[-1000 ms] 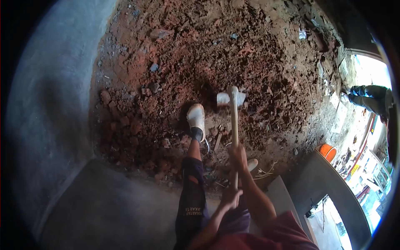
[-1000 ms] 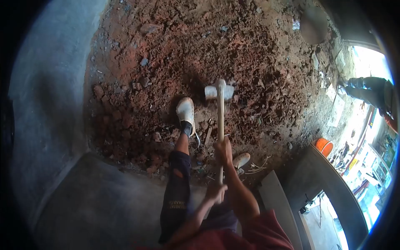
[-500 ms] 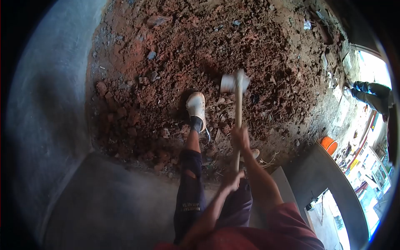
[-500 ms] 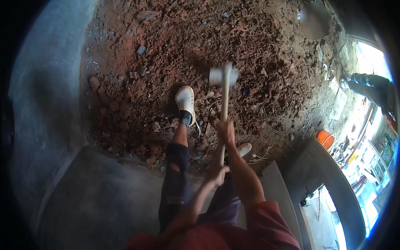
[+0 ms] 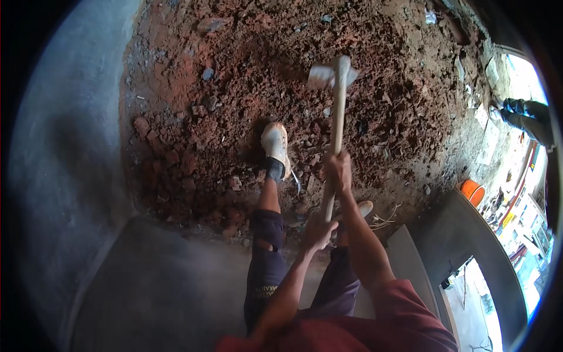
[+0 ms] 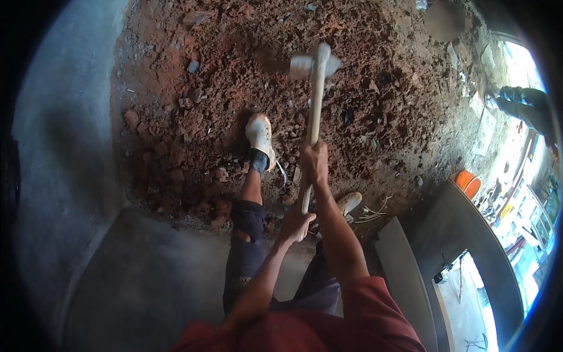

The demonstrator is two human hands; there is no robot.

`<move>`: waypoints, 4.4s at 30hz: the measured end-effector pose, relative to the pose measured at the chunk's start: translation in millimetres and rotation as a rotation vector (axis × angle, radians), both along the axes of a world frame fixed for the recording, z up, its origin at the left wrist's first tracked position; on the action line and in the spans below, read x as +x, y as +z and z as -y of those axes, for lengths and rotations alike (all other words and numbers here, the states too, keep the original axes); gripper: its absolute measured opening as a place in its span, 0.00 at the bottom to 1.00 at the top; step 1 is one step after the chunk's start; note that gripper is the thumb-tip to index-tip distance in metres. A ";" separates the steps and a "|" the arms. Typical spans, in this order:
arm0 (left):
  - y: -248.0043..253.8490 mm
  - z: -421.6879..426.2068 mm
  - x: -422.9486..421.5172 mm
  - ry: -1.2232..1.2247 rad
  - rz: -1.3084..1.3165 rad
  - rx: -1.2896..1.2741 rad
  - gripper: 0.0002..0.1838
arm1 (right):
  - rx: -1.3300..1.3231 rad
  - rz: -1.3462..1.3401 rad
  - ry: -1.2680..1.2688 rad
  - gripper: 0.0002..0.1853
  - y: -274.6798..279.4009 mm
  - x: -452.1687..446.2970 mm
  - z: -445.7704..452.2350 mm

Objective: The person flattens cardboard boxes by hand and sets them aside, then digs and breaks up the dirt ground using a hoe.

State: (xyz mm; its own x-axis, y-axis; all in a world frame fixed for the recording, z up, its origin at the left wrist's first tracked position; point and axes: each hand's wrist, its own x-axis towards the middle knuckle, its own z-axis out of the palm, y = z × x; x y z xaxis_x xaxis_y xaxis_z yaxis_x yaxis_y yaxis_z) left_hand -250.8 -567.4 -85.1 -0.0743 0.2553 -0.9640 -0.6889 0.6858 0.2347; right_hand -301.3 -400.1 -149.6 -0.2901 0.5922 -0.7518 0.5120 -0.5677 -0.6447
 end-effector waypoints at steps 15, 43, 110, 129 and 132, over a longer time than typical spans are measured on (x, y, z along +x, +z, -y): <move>22.4 -19.3 -1.0 -0.183 -0.065 0.012 0.18 | 0.124 -0.069 -0.050 0.08 61.2 3.8 -28.8; 150.0 67.6 112.5 0.020 0.229 -0.168 0.11 | -0.329 0.085 0.009 0.11 79.7 157.1 112.4; 52.7 136.0 -17.8 -0.195 0.172 -0.240 0.17 | -0.240 0.168 -0.190 0.12 -15.6 45.7 172.2; 97.0 171.5 -4.9 -0.251 0.165 -0.312 0.17 | -0.268 0.231 -0.151 0.08 3.7 75.8 233.2; 120.0 146.7 -3.4 -0.306 0.197 -0.236 0.18 | -0.335 0.122 -0.266 0.07 62.2 76.9 186.6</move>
State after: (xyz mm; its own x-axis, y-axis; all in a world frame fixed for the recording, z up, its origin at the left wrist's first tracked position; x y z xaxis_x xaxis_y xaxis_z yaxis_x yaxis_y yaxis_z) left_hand -254.2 -714.1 34.9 0.1618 0.0083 -0.9868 -0.4611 0.8847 -0.0681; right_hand -224.4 -586.7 -87.4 -0.0583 0.3525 -0.9340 0.3809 -0.8570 -0.3472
